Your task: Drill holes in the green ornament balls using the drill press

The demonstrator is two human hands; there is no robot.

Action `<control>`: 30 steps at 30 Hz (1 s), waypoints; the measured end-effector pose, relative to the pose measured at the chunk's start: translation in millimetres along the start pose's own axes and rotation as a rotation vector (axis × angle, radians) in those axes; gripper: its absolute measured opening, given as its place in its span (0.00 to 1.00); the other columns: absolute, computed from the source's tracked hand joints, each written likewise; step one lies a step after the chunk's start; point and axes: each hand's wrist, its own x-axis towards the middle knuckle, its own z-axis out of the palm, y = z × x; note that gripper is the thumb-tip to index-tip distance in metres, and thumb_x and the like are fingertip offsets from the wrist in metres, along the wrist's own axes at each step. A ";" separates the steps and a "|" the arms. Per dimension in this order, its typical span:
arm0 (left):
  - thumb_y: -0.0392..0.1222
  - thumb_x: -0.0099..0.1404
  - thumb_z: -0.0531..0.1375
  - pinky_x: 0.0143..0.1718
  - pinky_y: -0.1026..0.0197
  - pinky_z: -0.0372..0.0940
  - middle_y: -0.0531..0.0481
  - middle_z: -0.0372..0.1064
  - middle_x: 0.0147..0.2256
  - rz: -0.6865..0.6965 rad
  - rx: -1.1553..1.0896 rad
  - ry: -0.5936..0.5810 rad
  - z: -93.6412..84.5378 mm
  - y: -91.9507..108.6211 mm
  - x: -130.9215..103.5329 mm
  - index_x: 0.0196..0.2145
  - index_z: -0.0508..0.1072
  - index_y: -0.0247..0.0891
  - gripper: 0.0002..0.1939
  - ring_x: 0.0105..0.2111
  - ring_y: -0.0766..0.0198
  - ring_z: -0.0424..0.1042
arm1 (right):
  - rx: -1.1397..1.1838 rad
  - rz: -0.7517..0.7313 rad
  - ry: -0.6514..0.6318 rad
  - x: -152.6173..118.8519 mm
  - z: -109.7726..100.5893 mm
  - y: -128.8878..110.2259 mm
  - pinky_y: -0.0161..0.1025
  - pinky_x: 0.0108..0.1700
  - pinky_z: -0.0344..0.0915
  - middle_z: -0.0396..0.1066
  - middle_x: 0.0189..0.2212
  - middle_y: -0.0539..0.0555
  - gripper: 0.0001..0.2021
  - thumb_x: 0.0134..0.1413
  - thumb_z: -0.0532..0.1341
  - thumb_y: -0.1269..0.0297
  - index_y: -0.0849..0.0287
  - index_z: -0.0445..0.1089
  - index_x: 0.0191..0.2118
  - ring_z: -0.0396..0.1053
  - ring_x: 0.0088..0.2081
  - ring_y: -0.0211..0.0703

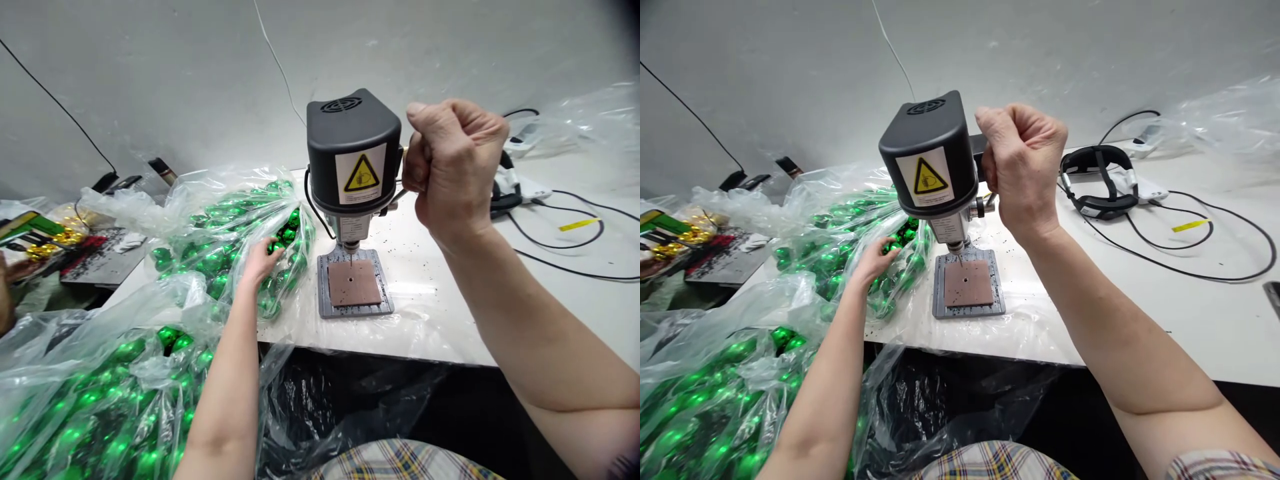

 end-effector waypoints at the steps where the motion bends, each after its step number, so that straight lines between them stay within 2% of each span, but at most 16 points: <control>1: 0.41 0.50 0.70 0.45 0.50 0.68 0.51 0.70 0.26 0.002 -0.191 0.016 -1.4 3.8 -7.9 0.40 0.77 0.38 0.18 0.36 0.54 0.73 | -0.003 -0.004 -0.008 -0.1 0.2 -0.6 0.31 0.09 0.39 0.50 0.08 0.41 0.25 0.53 0.65 0.74 0.56 0.52 0.14 0.48 0.09 0.27; 3: 0.45 0.55 0.69 0.43 0.53 0.71 0.50 0.73 0.32 -0.018 -0.605 -0.003 -3.0 14.4 -25.1 0.47 0.74 0.39 0.22 0.35 0.59 0.73 | -0.001 0.006 -0.017 -0.9 1.3 -3.2 0.29 0.10 0.41 0.50 0.09 0.41 0.24 0.56 0.62 0.76 0.57 0.52 0.14 0.48 0.10 0.26; 5: 0.46 0.57 0.68 0.44 0.53 0.72 0.49 0.74 0.40 -0.036 -0.874 -0.043 -2.3 26.3 -42.0 0.49 0.72 0.41 0.22 0.39 0.60 0.75 | 0.014 0.029 -0.013 -2.1 3.0 -6.5 0.28 0.10 0.41 0.50 0.09 0.40 0.24 0.57 0.59 0.79 0.57 0.52 0.14 0.48 0.10 0.26; 9: 0.47 0.55 0.70 0.46 0.56 0.72 0.50 0.74 0.42 0.029 -1.022 0.073 5.8 45.1 -70.7 0.49 0.73 0.44 0.24 0.41 0.62 0.75 | 0.026 0.044 -0.006 -3.5 4.6 -9.8 0.28 0.10 0.41 0.51 0.09 0.40 0.24 0.57 0.58 0.80 0.57 0.51 0.14 0.48 0.10 0.27; 12: 0.49 0.56 0.70 0.45 0.58 0.71 0.49 0.75 0.45 0.026 -1.053 0.044 21.1 52.9 -89.2 0.50 0.74 0.44 0.24 0.42 0.62 0.75 | -0.007 0.036 -0.016 -2.3 1.6 -5.9 0.29 0.11 0.41 0.50 0.09 0.41 0.25 0.58 0.59 0.78 0.58 0.51 0.14 0.47 0.10 0.27; 16: 0.50 0.60 0.68 0.49 0.58 0.69 0.47 0.75 0.46 0.004 -0.943 -0.077 56.2 49.8 -108.1 0.54 0.73 0.43 0.26 0.44 0.62 0.75 | -0.104 0.022 -0.073 1.5 -5.1 3.9 0.31 0.12 0.44 0.50 0.10 0.41 0.25 0.60 0.64 0.64 0.56 0.50 0.17 0.47 0.11 0.27; 20: 0.48 0.58 0.69 0.52 0.56 0.68 0.44 0.74 0.49 -0.002 -0.737 -0.128 94.3 29.9 -109.1 0.57 0.70 0.40 0.30 0.47 0.59 0.74 | -0.086 0.012 -0.059 2.3 -5.3 6.0 0.34 0.12 0.43 0.49 0.10 0.42 0.27 0.58 0.66 0.56 0.55 0.49 0.18 0.46 0.12 0.29; 24: 0.46 0.58 0.68 0.49 0.54 0.70 0.41 0.74 0.50 0.052 -0.598 -0.182 117.2 12.2 -97.9 0.57 0.69 0.38 0.31 0.46 0.56 0.75 | -0.005 0.021 -0.033 -0.2 -0.7 -0.1 0.36 0.12 0.41 0.49 0.10 0.42 0.27 0.54 0.68 0.65 0.54 0.50 0.15 0.44 0.11 0.30; 27: 0.44 0.58 0.68 0.49 0.53 0.70 0.40 0.72 0.49 0.164 -0.465 -0.194 122.1 8.9 -92.9 0.56 0.70 0.37 0.29 0.45 0.55 0.74 | 0.025 0.016 -0.011 -1.9 1.8 -4.9 0.39 0.13 0.39 0.48 0.09 0.43 0.25 0.53 0.64 0.73 0.53 0.51 0.14 0.43 0.11 0.32; 30: 0.42 0.58 0.68 0.48 0.52 0.70 0.41 0.69 0.49 0.304 -0.342 -0.131 123.0 12.4 -95.3 0.54 0.71 0.39 0.26 0.47 0.54 0.73 | 0.041 0.020 0.003 -3.0 3.2 -8.1 0.40 0.13 0.39 0.49 0.09 0.44 0.24 0.53 0.61 0.75 0.53 0.51 0.13 0.43 0.11 0.33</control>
